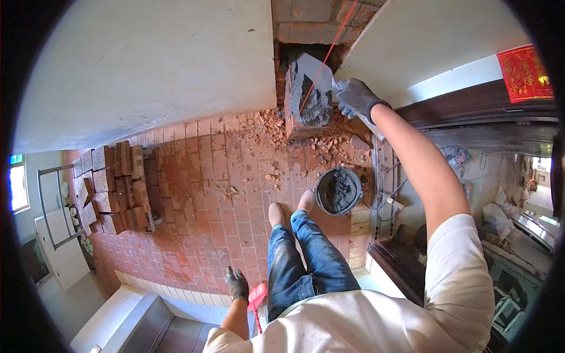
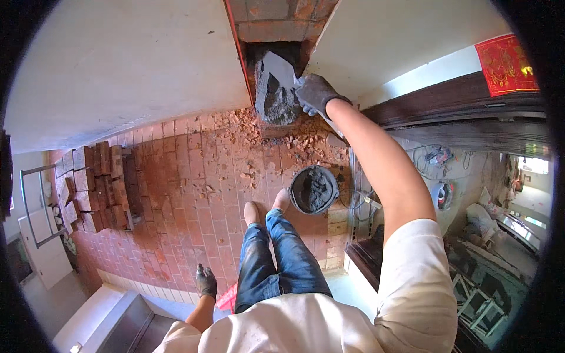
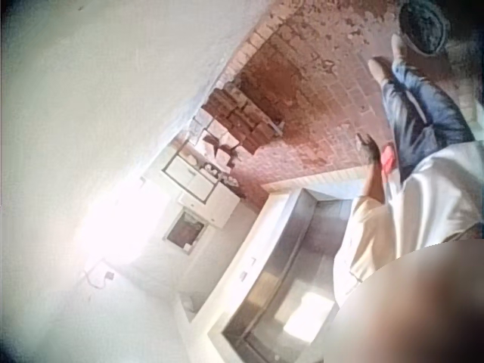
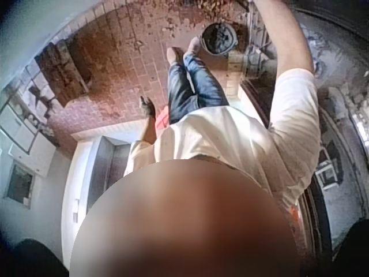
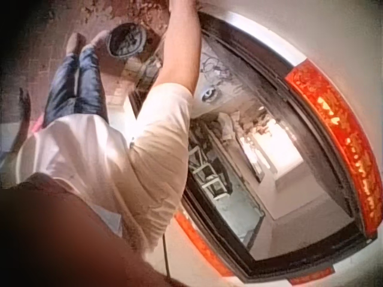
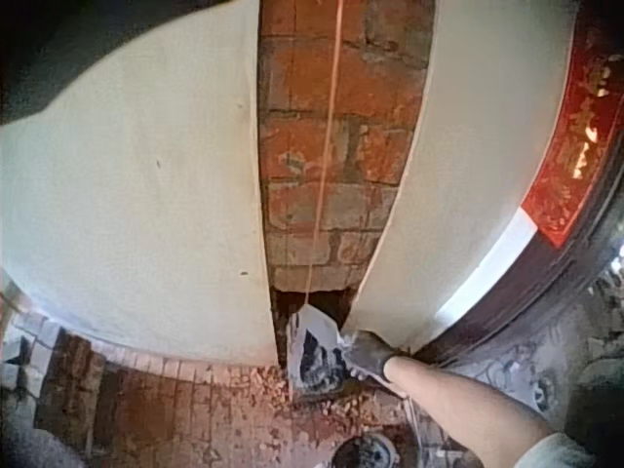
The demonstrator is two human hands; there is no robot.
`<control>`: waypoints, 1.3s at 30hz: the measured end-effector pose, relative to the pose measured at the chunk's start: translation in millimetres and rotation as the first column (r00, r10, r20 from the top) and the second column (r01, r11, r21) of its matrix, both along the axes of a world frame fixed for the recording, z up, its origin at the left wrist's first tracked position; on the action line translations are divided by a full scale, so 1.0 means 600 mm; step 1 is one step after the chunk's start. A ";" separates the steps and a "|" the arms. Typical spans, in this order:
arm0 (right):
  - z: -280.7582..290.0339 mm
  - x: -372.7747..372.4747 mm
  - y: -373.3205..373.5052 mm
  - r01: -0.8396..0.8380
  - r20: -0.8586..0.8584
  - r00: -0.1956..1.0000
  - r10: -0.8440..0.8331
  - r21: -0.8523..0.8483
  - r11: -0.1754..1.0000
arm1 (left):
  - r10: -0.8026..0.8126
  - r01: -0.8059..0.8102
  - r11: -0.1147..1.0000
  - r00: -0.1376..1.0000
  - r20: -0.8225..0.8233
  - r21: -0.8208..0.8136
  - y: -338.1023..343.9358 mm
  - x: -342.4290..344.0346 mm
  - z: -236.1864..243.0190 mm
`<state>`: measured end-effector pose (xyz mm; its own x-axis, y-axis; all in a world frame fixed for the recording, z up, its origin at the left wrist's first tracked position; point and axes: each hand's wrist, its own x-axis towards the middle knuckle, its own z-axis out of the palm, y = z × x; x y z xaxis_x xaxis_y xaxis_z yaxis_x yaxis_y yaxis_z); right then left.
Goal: Laying bricks with mortar to build a small wall section.
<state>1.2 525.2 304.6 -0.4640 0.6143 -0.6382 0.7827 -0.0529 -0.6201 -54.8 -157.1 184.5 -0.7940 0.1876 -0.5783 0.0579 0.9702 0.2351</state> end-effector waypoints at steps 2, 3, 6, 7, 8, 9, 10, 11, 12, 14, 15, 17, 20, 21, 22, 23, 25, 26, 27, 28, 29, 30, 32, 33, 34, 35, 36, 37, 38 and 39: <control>-0.018 -0.003 -0.006 0.160 -0.041 0.985 -0.169 -0.163 0.974 | 0.004 -0.005 0.999 1.000 -0.015 -0.037 -0.023 0.011 -0.004; -0.010 -0.008 -0.032 0.078 -0.031 0.996 -0.079 -0.026 0.997 | 0.019 -0.020 0.999 1.000 -0.015 -0.045 -0.036 0.014 -0.006; -0.022 -0.009 -0.028 -0.016 -0.049 0.999 0.021 0.086 0.996 | 0.023 -0.024 0.999 1.000 -0.021 -0.029 -0.027 0.012 -0.010; -0.030 -0.012 -0.019 0.076 -0.040 0.996 -0.075 0.035 0.996 | 0.014 -0.014 1.000 1.000 -0.023 -0.020 -0.013 0.008 -0.009; -0.037 -0.010 -0.009 0.170 -0.026 0.985 -0.170 -0.016 0.985 | 0.035 -0.034 0.999 0.999 -0.021 0.022 0.000 0.006 -0.007; -0.023 -0.019 -0.019 0.169 -0.027 0.985 -0.169 0.006 0.986 | 0.067 -0.066 0.997 0.998 -0.020 0.048 -0.002 0.006 0.003; -0.027 -0.015 -0.028 0.170 -0.029 0.985 -0.170 -0.001 0.985 | 0.066 -0.065 0.997 0.998 -0.024 0.042 -0.004 0.007 0.009; -0.033 -0.005 -0.034 0.112 -0.018 0.994 -0.111 0.095 0.989 | 0.064 -0.063 0.998 0.998 -0.024 0.025 -0.005 0.008 0.013; -0.033 0.010 -0.031 0.057 0.000 0.998 -0.058 0.196 0.979 | 0.058 -0.057 0.998 0.998 -0.022 0.016 0.000 0.010 0.018; -0.056 0.025 -0.025 -0.144 0.034 0.988 0.150 0.538 0.831 | 0.044 -0.044 0.999 0.999 -0.009 -0.010 -0.006 0.011 0.018; -0.055 0.022 -0.023 -0.246 0.165 0.969 0.183 0.663 0.707 | 0.063 -0.063 0.998 0.998 -0.007 0.022 -0.010 0.011 0.013; -0.050 0.021 -0.018 -0.394 0.372 0.911 0.179 0.655 0.645 | 0.069 -0.069 0.996 0.998 -0.005 0.057 -0.012 0.009 -0.002; -0.045 0.047 -0.041 -0.393 0.292 0.920 0.263 0.715 0.578 | 0.063 -0.062 0.997 0.998 -0.005 0.052 0.012 0.003 0.007; -0.031 0.054 -0.049 -0.376 0.266 0.924 0.274 0.757 0.535 | 0.050 -0.049 0.997 0.999 -0.019 0.055 0.007 0.003 0.007; -0.018 0.063 -0.045 -0.375 0.267 0.925 0.270 0.754 0.540 | 0.030 -0.028 0.998 0.999 -0.029 0.062 0.006 0.002 0.004; -0.006 0.069 -0.037 -0.427 0.346 0.904 0.249 0.721 0.545 | 0.024 -0.023 0.998 0.999 -0.027 0.057 0.005 0.000 0.001; 0.019 0.081 -0.031 -0.435 0.385 0.898 0.212 0.709 0.555 | -0.001 0.002 1.000 0.999 -0.041 0.025 0.001 -0.005 -0.008; 0.017 0.094 -0.034 -0.434 0.388 0.898 0.207 0.704 0.562 | -0.009 0.010 1.000 0.999 -0.036 0.020 -0.005 -0.005 -0.011; 0.019 0.106 -0.036 -0.453 0.386 0.890 0.241 0.697 0.556 | -0.002 0.003 0.999 0.999 -0.040 0.034 -0.005 -0.004 -0.015; 0.020 0.115 -0.041 -0.471 0.384 0.882 0.275 0.689 0.550 | 0.006 -0.004 0.999 0.999 -0.043 0.047 -0.006 -0.003 -0.018; 0.021 0.128 -0.053 -0.521 0.434 0.853 0.289 0.669 0.531 | 0.003 -0.001 0.999 0.999 -0.041 0.042 -0.006 -0.002 -0.022; 0.020 0.140 -0.061 -0.521 0.435 0.853 0.290 0.664 0.536 | 0.002 0.000 0.999 0.999 -0.037 0.049 -0.001 -0.003 -0.021; 0.015 0.169 -0.075 -0.562 0.425 0.827 0.369 0.649 0.513 | -0.002 0.003 0.999 0.999 -0.033 0.047 0.007 -0.007 -0.018; 0.028 0.170 -0.091 -0.557 0.439 0.830 0.344 0.648 0.519 | -0.010 0.012 0.999 1.000 -0.029 0.050 0.019 -0.008 -0.013; 0.025 0.177 -0.098 -0.558 0.437 0.830 0.346 0.642 0.527 | -0.024 0.025 0.998 0.999 -0.025 0.055 0.028 -0.011 -0.009; 0.019 0.187 -0.105 -0.563 0.425 0.826 0.370 0.639 0.524 | -0.060 0.061 0.998 0.997 -0.042 0.029 0.035 -0.011 -0.005; 0.021 0.191 -0.108 -0.567 0.412 0.823 0.392 0.640 0.518 | -0.061 0.062 0.998 0.997 -0.042 0.025 0.032 -0.013 -0.009; 0.028 0.189 -0.111 -0.594 0.434 0.805 0.405 0.571 0.567 | -0.073 0.076 0.996 0.996 -0.057 0.051 0.029 -0.018 -0.015; 0.021 0.190 -0.123 -0.592 0.431 0.806 0.407 0.568 0.571 | -0.085 0.090 0.993 0.994 -0.072 0.077 0.024 -0.020 -0.017; 0.016 0.188 -0.138 -0.586 0.410 0.810 0.418 0.574 0.572 | -0.090 0.095 0.993 0.993 -0.071 0.075 0.027 -0.021 -0.018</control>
<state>114.3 442.4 314.0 -0.7393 0.6078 -0.2900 0.6621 0.7346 -0.1484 -67.3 -140.7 173.7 -0.8076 0.3048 -0.5048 0.1649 0.9386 0.3029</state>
